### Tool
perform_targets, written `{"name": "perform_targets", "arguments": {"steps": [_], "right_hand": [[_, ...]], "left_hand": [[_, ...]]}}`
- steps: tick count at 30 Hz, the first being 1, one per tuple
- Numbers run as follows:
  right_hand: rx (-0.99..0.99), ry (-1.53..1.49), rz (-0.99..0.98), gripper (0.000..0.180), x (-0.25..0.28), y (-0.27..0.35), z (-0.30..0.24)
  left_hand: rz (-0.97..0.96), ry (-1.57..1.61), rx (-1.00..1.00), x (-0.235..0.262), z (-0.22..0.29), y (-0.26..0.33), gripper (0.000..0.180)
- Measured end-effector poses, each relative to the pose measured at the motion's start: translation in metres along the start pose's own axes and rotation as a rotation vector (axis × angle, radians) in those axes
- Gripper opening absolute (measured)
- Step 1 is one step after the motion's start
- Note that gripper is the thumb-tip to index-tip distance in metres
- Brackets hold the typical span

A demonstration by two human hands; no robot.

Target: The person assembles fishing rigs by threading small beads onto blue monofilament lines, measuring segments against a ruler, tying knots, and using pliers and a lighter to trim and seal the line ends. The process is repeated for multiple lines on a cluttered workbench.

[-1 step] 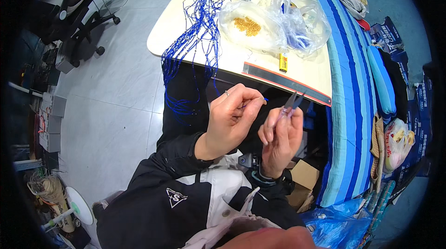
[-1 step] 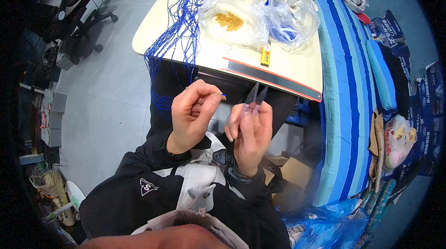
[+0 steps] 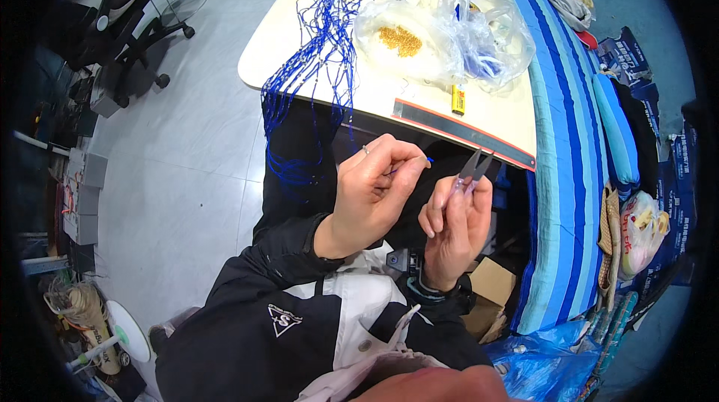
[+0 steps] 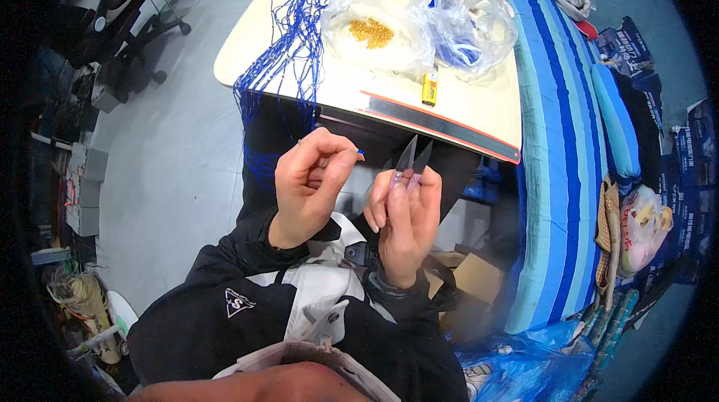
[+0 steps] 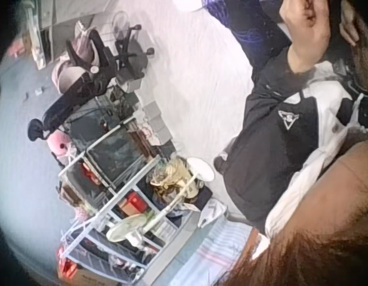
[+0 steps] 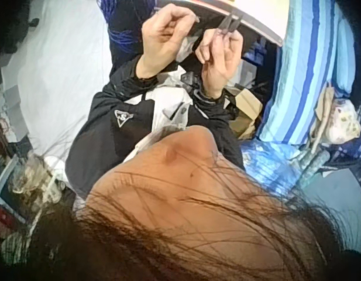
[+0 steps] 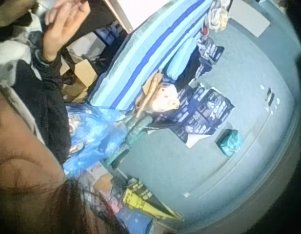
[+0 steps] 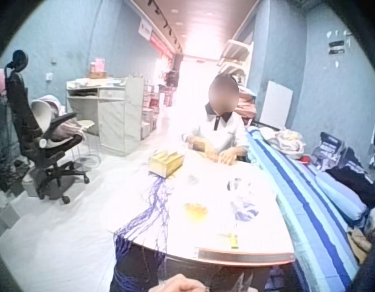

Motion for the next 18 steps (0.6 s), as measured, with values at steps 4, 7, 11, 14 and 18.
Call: {"name": "perform_targets", "arguments": {"steps": [4, 7, 11, 14, 18], "right_hand": [[0.06, 0.247, 0.078, 0.02, -0.005, 0.019, -0.002], [0.085, 0.423, 0.052, 0.018, -0.011, 0.023, -0.003], [0.091, 0.438, 0.015, 0.018, -0.016, 0.023, -0.001], [0.083, 0.436, -0.007, 0.019, -0.017, 0.025, -0.002], [0.083, 0.421, -0.001, 0.019, -0.017, 0.024, 0.0]], "left_hand": [[0.007, -0.052, -0.051, 0.001, 0.007, 0.005, 0.004], [0.006, -0.1, -0.071, 0.001, 0.01, 0.007, 0.004], [0.009, -0.166, -0.097, 0.002, 0.013, 0.008, 0.003], [0.013, -0.198, -0.131, 0.004, 0.014, 0.007, 0.002], [0.006, -0.225, -0.146, 0.004, 0.015, 0.008, 0.004]]}}
Point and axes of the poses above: each hand's wrist, its own y-axis away from the middle knuckle, its own x-axis out of the back of the hand, z = x × y, the point moved 7 cm from there along -y, towards the middle knuckle, and after that the axes turned 2 degrees about z, right-handed, at the moved point
